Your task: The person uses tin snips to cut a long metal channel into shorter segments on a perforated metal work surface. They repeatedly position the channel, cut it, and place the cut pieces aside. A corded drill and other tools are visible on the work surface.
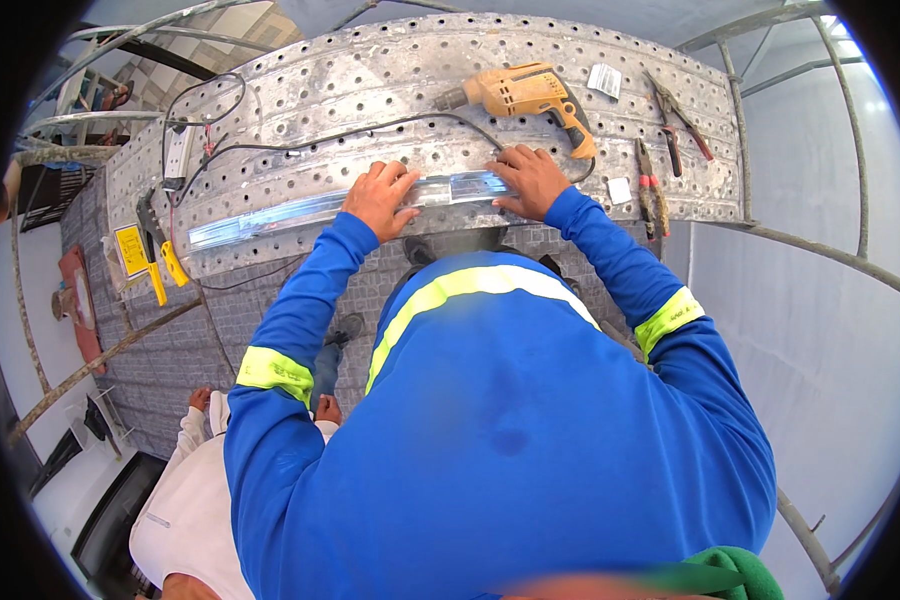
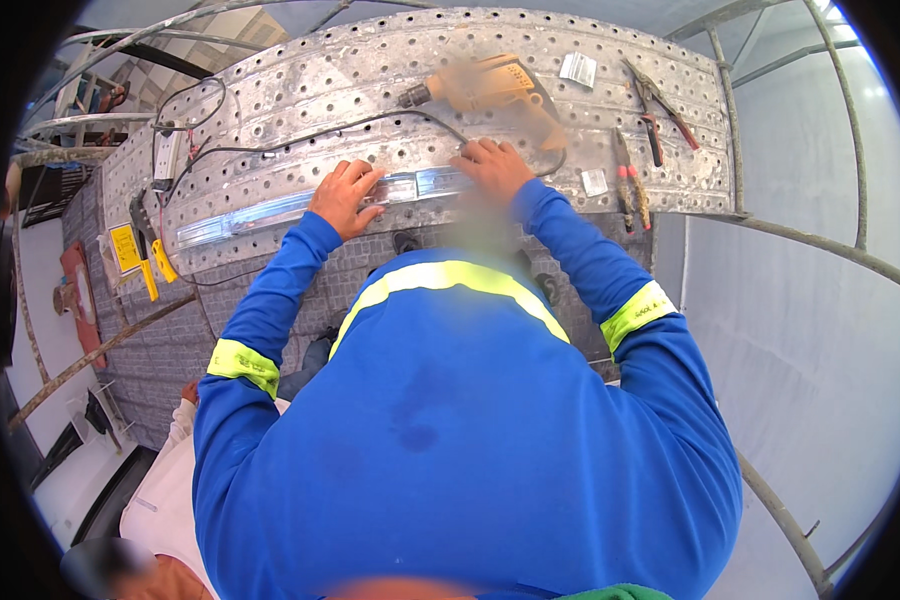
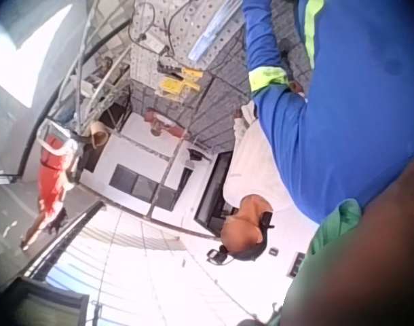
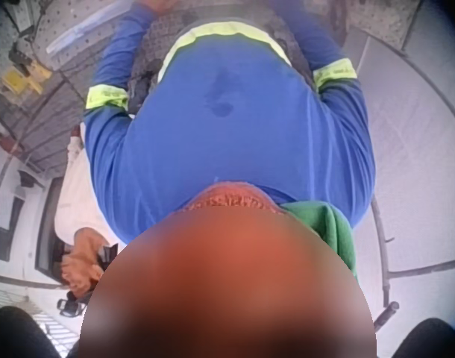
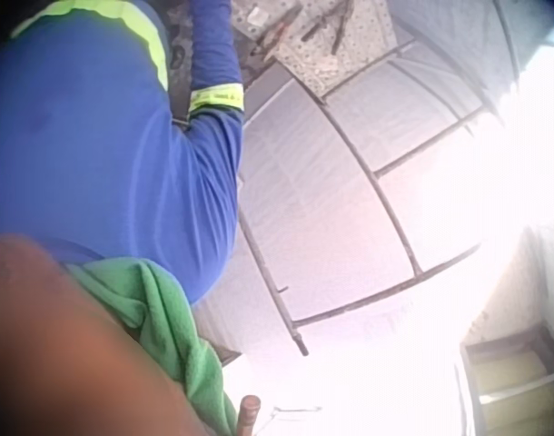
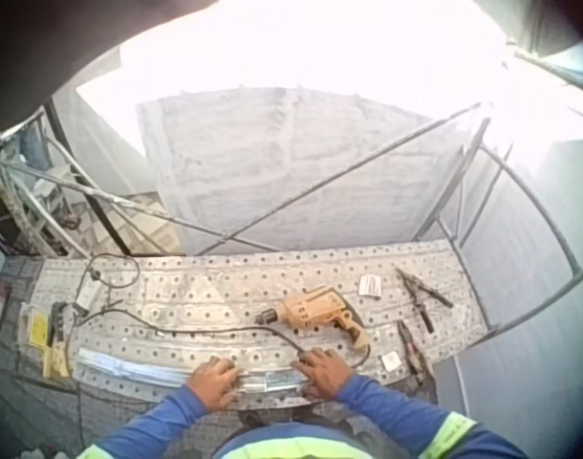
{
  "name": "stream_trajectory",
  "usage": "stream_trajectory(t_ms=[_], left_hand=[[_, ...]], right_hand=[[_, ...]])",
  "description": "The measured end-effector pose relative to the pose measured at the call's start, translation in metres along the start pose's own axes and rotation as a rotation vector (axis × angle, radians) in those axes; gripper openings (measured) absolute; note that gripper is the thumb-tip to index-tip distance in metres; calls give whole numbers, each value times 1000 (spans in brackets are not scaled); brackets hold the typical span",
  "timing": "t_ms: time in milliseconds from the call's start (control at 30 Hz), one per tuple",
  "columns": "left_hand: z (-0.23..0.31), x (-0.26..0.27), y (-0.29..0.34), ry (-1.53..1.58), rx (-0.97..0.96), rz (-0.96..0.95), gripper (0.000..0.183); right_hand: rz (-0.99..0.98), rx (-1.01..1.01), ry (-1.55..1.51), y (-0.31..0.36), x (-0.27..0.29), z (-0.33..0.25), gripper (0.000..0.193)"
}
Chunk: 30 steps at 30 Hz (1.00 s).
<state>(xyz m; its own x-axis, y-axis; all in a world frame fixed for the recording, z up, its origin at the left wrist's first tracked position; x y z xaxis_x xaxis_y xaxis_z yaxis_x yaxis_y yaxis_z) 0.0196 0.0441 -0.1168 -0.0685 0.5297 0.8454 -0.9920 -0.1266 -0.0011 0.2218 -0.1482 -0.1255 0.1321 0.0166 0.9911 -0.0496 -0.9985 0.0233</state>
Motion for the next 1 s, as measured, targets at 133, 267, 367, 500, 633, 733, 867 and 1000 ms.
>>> stream_trajectory(t_ms=[133,267,367,500,633,733,867,1000], left_hand=[[1,3,1,-1,-17,19,61],[3,3,4,-50,-36,50,64],[5,0,8,-94,-46,88,66],[-2,2,10,-22,-61,70,67],[-7,5,9,-70,-28,118,67],[-5,3,9,-45,-22,126,66],[-3,0,9,-61,-7,166,65],[-1,-4,8,-73,6,196,63]], right_hand=[[-43,59,-38,-7,1,6,59],[-64,110,-22,-13,3,9,59],[-72,128,-22,-13,3,8,59],[-14,161,89,-11,6,9,60],[-69,135,69,-9,7,11,62],[-74,89,18,-5,5,6,61],[-31,-17,-95,6,3,-5,60],[-34,-115,-153,15,-2,-14,61]])
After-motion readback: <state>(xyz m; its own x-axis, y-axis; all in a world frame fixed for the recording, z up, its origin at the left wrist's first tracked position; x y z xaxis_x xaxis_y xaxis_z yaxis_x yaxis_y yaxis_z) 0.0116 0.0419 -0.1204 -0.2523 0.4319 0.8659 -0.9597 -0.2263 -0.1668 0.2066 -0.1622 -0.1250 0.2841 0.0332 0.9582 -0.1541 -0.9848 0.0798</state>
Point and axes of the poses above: each hand's wrist, its own y-axis away from the middle knuckle, its own x-axis out of the back of the hand, z = x × y, the point moved 4 cm from there along -y, towards the middle knuckle, and after that the axes turned 9 degrees about y, right-handed, at the moved point
